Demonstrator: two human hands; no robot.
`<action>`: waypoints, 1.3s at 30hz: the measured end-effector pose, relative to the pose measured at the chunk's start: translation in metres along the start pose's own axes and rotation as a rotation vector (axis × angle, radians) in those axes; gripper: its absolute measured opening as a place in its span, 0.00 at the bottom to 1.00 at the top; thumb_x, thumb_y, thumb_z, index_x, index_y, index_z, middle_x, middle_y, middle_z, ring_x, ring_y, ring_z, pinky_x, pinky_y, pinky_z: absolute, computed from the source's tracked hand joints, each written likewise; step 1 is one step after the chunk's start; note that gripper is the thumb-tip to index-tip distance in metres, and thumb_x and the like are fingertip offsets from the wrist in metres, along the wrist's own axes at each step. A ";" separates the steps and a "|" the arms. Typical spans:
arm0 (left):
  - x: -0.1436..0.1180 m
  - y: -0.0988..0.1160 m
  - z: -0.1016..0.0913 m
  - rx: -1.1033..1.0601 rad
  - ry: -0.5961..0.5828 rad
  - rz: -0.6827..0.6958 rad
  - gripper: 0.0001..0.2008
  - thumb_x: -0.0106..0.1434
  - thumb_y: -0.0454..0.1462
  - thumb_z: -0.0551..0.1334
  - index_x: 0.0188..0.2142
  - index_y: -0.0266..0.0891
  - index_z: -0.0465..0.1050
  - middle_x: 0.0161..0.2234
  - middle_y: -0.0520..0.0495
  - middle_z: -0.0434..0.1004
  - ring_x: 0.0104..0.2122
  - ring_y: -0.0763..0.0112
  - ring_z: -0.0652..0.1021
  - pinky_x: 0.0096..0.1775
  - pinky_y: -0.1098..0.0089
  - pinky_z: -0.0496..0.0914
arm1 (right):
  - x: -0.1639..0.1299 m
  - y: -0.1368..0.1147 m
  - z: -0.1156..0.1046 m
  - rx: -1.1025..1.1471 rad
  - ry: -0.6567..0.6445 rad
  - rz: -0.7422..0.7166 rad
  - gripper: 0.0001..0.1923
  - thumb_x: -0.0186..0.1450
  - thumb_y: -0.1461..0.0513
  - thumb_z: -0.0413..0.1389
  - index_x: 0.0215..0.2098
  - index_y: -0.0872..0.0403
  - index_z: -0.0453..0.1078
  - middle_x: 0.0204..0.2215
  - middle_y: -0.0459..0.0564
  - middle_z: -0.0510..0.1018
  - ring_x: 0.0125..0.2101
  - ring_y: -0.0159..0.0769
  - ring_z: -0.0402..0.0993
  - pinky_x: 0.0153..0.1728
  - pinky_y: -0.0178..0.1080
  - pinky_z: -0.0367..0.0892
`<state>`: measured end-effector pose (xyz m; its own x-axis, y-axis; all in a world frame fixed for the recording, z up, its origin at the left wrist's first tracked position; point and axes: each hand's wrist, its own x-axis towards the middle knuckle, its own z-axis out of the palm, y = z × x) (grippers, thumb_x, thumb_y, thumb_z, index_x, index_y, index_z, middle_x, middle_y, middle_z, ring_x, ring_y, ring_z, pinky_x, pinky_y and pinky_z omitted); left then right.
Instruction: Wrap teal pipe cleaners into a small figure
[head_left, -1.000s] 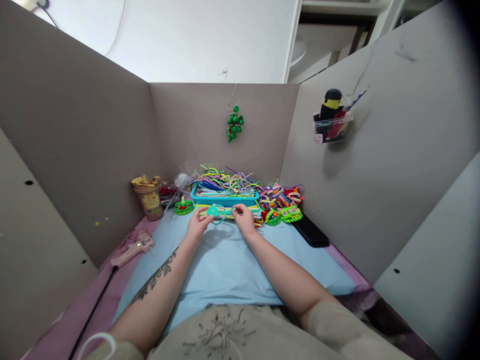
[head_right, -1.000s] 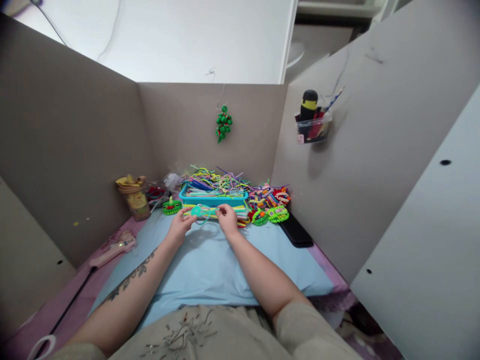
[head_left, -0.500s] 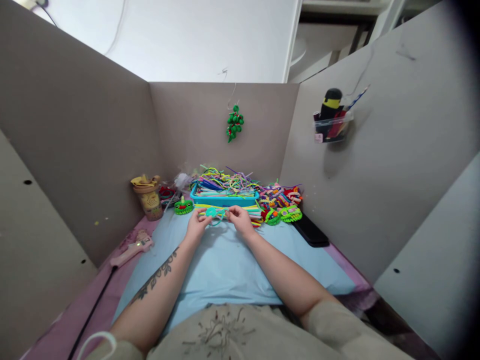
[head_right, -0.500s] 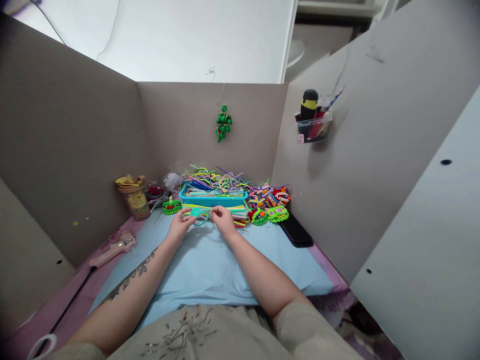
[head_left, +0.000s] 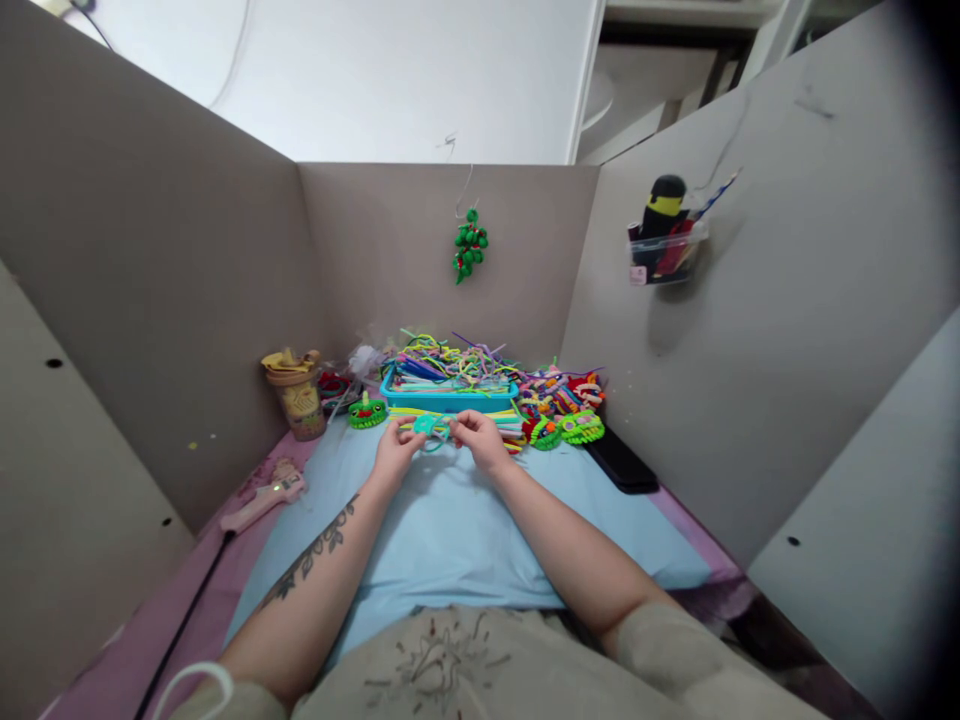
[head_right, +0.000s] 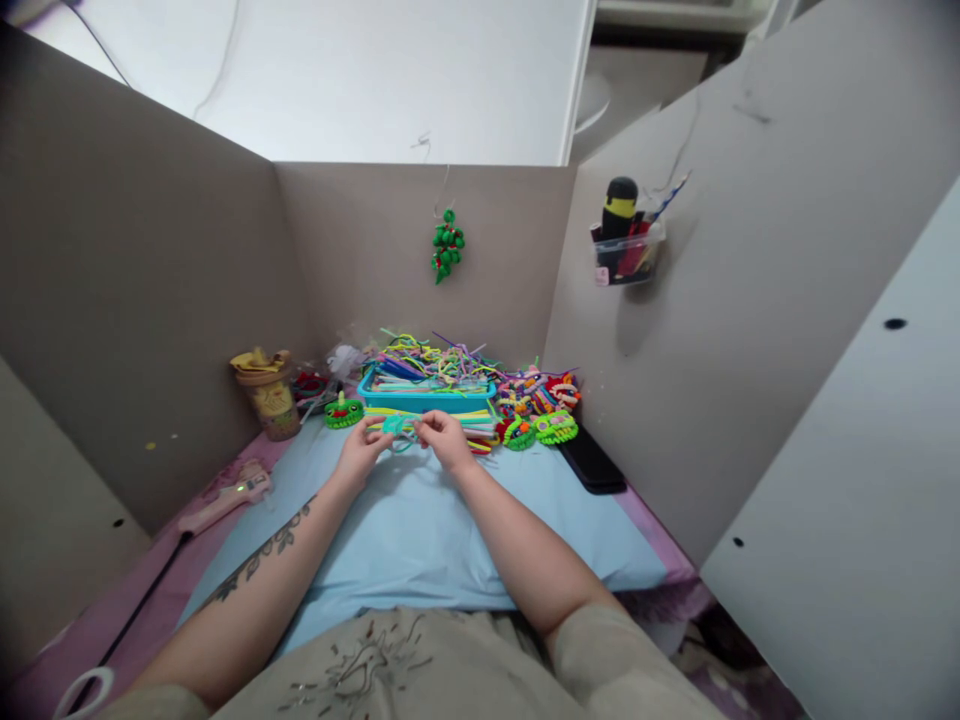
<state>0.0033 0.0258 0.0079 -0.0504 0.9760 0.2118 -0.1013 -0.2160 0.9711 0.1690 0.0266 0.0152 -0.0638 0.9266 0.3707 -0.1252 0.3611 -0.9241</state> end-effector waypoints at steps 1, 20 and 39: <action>0.000 -0.001 0.000 -0.006 -0.008 0.005 0.22 0.45 0.38 0.68 0.40 0.38 0.64 0.18 0.55 0.71 0.19 0.77 0.69 0.21 0.77 0.58 | 0.001 0.000 0.000 0.027 0.013 0.021 0.14 0.51 0.52 0.59 0.24 0.54 0.65 0.16 0.41 0.68 0.17 0.27 0.61 0.20 0.32 0.59; -0.002 0.001 0.004 -0.063 -0.128 0.099 0.25 0.44 0.41 0.69 0.40 0.37 0.64 0.19 0.55 0.69 0.21 0.75 0.72 0.25 0.76 0.61 | 0.002 0.004 -0.005 0.010 0.000 0.253 0.14 0.48 0.54 0.58 0.17 0.54 0.60 0.08 0.37 0.60 0.09 0.22 0.49 0.11 0.30 0.42; -0.004 0.004 0.004 -0.049 -0.113 0.081 0.25 0.43 0.41 0.69 0.40 0.36 0.65 0.19 0.57 0.67 0.18 0.79 0.67 0.23 0.77 0.58 | -0.003 0.009 -0.004 0.009 -0.310 0.529 0.17 0.48 0.53 0.62 0.16 0.54 0.61 0.06 0.36 0.59 0.07 0.21 0.47 0.08 0.28 0.41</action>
<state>0.0069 0.0208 0.0116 0.0515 0.9514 0.3035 -0.1500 -0.2931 0.9442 0.1719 0.0270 0.0055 -0.4043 0.9057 -0.1274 -0.0059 -0.1419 -0.9899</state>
